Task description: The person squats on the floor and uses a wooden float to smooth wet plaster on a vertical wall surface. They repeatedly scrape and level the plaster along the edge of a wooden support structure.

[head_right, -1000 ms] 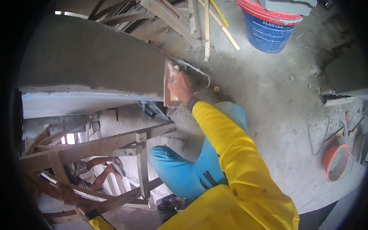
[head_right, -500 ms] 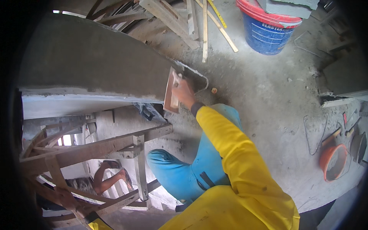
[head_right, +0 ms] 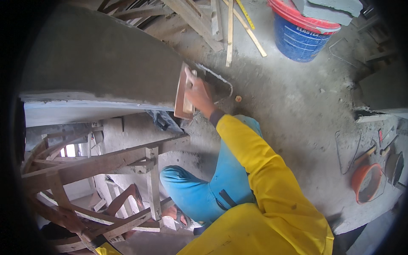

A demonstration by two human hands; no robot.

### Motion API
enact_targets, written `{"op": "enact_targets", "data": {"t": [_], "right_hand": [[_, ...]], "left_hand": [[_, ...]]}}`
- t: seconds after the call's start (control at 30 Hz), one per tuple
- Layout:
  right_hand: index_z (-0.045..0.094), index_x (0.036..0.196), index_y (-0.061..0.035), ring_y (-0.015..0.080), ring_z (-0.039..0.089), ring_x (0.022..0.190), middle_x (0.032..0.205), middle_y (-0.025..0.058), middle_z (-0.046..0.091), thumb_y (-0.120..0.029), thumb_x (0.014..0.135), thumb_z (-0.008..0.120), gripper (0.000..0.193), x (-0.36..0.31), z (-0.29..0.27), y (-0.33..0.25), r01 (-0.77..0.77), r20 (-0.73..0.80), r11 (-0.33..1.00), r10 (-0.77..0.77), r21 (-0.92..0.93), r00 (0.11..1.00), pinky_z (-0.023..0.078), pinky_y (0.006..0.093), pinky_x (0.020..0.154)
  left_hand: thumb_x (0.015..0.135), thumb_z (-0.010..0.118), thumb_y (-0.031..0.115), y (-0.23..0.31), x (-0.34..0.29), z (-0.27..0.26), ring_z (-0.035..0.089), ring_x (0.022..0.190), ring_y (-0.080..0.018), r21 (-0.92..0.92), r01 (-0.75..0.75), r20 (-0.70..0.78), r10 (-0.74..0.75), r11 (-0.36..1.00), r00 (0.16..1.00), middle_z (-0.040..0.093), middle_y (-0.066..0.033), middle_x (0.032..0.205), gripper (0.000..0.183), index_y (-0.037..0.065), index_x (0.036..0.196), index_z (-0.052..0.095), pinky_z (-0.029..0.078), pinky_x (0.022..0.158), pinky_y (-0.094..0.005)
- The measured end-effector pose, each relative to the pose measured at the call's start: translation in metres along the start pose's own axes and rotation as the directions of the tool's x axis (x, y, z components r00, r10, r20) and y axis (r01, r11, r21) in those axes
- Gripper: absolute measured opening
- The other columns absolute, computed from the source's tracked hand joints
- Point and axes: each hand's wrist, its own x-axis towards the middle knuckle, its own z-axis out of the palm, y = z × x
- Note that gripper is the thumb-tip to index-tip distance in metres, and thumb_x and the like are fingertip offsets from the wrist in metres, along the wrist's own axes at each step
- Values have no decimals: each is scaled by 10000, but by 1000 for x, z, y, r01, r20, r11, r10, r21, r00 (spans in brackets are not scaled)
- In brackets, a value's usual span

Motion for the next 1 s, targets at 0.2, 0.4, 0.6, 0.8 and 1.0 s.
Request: {"op": "enact_targets", "data": {"t": [0.2, 0.4, 0.6, 0.8, 1.0], "right_hand": [[508, 1414, -76, 345, 705, 831, 945, 309, 670, -126, 855, 513, 561, 15, -14, 20, -262, 42, 963, 260, 62, 965, 531, 385, 751], [438, 1453, -21, 173, 583, 693, 758, 174, 593, -57, 893, 492, 564, -78, -2, -48, -53, 77, 996, 47, 75, 996, 488, 315, 652], [404, 1479, -47, 242, 622, 664, 748, 238, 611, -59, 889, 478, 595, -71, -3, -14, -148, 60, 988, 145, 41, 988, 496, 348, 652], [404, 1483, -50, 92, 540, 674, 793, 164, 633, -53, 917, 467, 569, -92, -3, -43, -90, 83, 992, 83, 88, 993, 485, 284, 654], [396, 1487, -61, 181, 608, 656, 824, 155, 665, -76, 918, 483, 575, -91, 12, 9, 48, -15, 996, -49, -70, 999, 502, 315, 633]], "left_hand": [[964, 228, 708, 4, 10, -2, 646, 964, -438, 160, -80, 17, 79, 984, 997, 710, -185, 1069, 746, 175, 1230, 678, 518, 842, -536], [965, 208, 710, -10, 3, 10, 648, 977, -441, 131, -129, -85, 141, 983, 986, 702, -200, 1095, 755, 181, 1254, 664, 525, 838, -532], [972, 232, 697, 11, 12, -1, 650, 980, -437, 54, 82, 111, -87, 995, 990, 707, -183, 1098, 725, 194, 1268, 663, 527, 818, -520], [961, 258, 710, -26, 19, 27, 647, 992, -434, 23, 54, -40, -53, 998, 998, 712, -162, 1101, 719, 204, 1263, 671, 522, 837, -502], [928, 250, 759, -15, 23, 20, 650, 999, -423, 47, 123, 97, -127, 991, 987, 708, -158, 1122, 750, 241, 1287, 658, 513, 866, -486]]}}
